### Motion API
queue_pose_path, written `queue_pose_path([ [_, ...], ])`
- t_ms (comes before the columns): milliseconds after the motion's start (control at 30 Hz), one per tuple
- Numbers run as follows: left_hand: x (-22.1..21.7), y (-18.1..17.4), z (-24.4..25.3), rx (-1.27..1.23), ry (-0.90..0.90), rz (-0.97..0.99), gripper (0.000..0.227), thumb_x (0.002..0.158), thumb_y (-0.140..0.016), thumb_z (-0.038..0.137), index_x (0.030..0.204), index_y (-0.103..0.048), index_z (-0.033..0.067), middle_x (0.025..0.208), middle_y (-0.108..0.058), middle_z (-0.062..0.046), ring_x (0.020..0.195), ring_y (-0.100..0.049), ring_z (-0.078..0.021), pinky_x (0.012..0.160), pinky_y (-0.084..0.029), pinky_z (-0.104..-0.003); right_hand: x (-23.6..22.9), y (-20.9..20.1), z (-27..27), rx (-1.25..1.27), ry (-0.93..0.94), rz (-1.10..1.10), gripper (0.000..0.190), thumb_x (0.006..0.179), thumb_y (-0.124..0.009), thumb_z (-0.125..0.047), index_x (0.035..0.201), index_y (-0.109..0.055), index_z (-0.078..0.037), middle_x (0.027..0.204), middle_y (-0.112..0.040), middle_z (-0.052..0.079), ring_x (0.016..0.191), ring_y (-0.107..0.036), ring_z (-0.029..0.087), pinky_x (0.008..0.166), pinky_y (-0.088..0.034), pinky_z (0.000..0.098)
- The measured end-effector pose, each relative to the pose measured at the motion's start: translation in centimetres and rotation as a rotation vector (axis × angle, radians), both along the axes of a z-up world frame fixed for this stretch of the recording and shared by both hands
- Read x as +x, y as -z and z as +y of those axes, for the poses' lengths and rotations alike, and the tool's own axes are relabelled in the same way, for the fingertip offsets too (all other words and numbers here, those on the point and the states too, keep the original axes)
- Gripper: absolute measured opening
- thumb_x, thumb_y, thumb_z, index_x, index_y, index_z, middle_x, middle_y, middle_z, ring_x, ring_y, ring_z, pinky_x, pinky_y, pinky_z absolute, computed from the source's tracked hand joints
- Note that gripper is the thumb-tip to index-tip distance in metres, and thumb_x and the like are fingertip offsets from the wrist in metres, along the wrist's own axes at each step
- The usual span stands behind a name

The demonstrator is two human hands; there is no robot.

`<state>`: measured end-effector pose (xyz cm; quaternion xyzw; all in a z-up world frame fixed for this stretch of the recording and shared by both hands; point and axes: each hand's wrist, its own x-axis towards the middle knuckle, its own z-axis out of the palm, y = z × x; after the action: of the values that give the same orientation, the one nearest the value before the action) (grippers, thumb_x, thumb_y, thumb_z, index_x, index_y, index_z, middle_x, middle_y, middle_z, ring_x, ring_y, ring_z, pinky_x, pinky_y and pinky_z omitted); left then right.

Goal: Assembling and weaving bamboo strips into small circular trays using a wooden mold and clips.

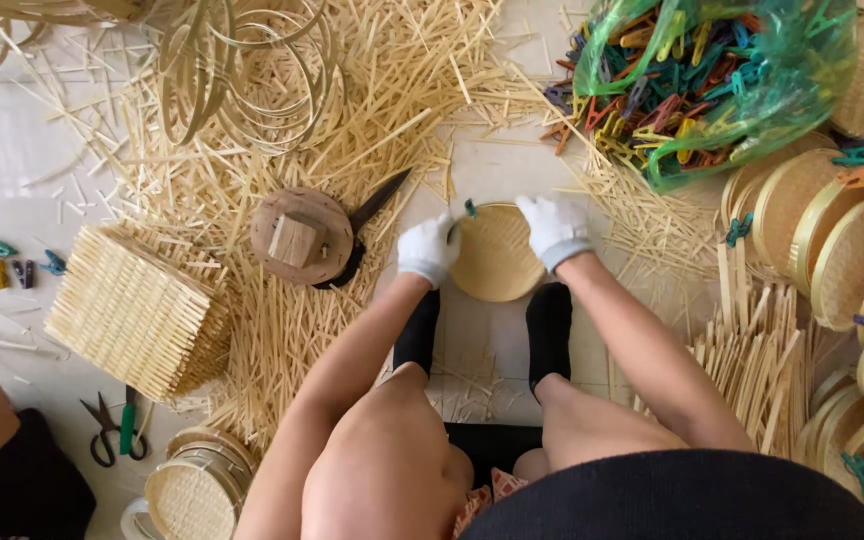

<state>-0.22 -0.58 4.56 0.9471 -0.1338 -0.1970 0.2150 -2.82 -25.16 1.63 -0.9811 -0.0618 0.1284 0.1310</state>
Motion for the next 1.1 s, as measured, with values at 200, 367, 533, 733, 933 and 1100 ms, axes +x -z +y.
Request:
queue_pose_path([
  [200,0.3,2.9,3.9,-0.243,-0.084,0.266,0.031,0.095,-0.063,0.038,0.091,-0.076,0.0089,0.086,-0.074,-0.022,0.080,-0.072,-0.0383,0.074,-0.056,-0.045,5.7,-1.5,1.4,-0.077,-0.424,-0.150,0.019,0.093,-0.056,-0.018,0.092,-0.073,-0.025,0.085,-0.073,0.003,0.089,-0.071,0.025,0.081,-0.053,0.0448],
  [367,1.7,2.3,2.1,-0.366,-0.125,0.301,0.030,0.090,-0.069,0.035,0.100,-0.074,0.0076,0.094,-0.076,-0.018,0.086,-0.074,-0.0310,0.080,-0.057,-0.039,6.1,1.3,5.5,-0.220,-0.624,-0.078,0.016,0.089,-0.058,-0.023,0.088,-0.073,-0.021,0.086,-0.073,0.004,0.087,-0.071,0.024,0.076,-0.055,0.0438],
  [533,1.3,3.0,0.5,-0.330,-0.087,0.322,0.029,0.085,-0.075,0.027,0.104,-0.072,0.0044,0.095,-0.076,-0.018,0.087,-0.074,-0.0316,0.080,-0.057,-0.038,5.6,-0.7,2.8,-0.133,-0.582,-0.150,0.013,0.089,-0.061,-0.020,0.088,-0.074,-0.020,0.087,-0.073,0.003,0.086,-0.071,0.024,0.075,-0.056,0.0414],
  [733,1.3,2.4,0.3,-0.314,-0.126,0.348,0.027,0.085,-0.075,0.024,0.103,-0.072,0.0042,0.093,-0.076,-0.017,0.085,-0.074,-0.0314,0.079,-0.058,-0.039,0.2,-8.3,-2.0,0.060,0.058,-0.299,0.008,0.084,-0.075,-0.031,0.085,-0.077,-0.024,0.089,-0.065,0.004,0.093,-0.064,0.028,0.071,-0.054,0.0439],
  [933,1.1,-0.3,-0.3,-0.196,-0.123,0.338,0.024,0.085,-0.073,0.023,0.100,-0.070,0.0051,0.092,-0.074,-0.020,0.086,-0.072,-0.0363,0.078,-0.057,-0.041,-2.7,-3.5,-0.8,0.075,0.228,-0.166,0.015,0.093,-0.075,-0.038,0.098,-0.077,-0.024,0.089,-0.063,0.007,0.091,-0.064,0.031,0.076,-0.054,0.0457],
  [1100,0.1,-0.5,1.0,0.056,-0.107,0.342,0.021,0.080,-0.065,0.026,0.093,-0.076,0.0132,0.095,-0.075,-0.017,0.093,-0.071,-0.0378,0.083,-0.056,-0.045,-1.8,2.2,0.6,0.240,0.032,-0.153,0.021,0.092,-0.069,-0.022,0.112,-0.075,-0.021,0.091,-0.063,0.011,0.093,-0.065,0.032,0.079,-0.054,0.0463],
])
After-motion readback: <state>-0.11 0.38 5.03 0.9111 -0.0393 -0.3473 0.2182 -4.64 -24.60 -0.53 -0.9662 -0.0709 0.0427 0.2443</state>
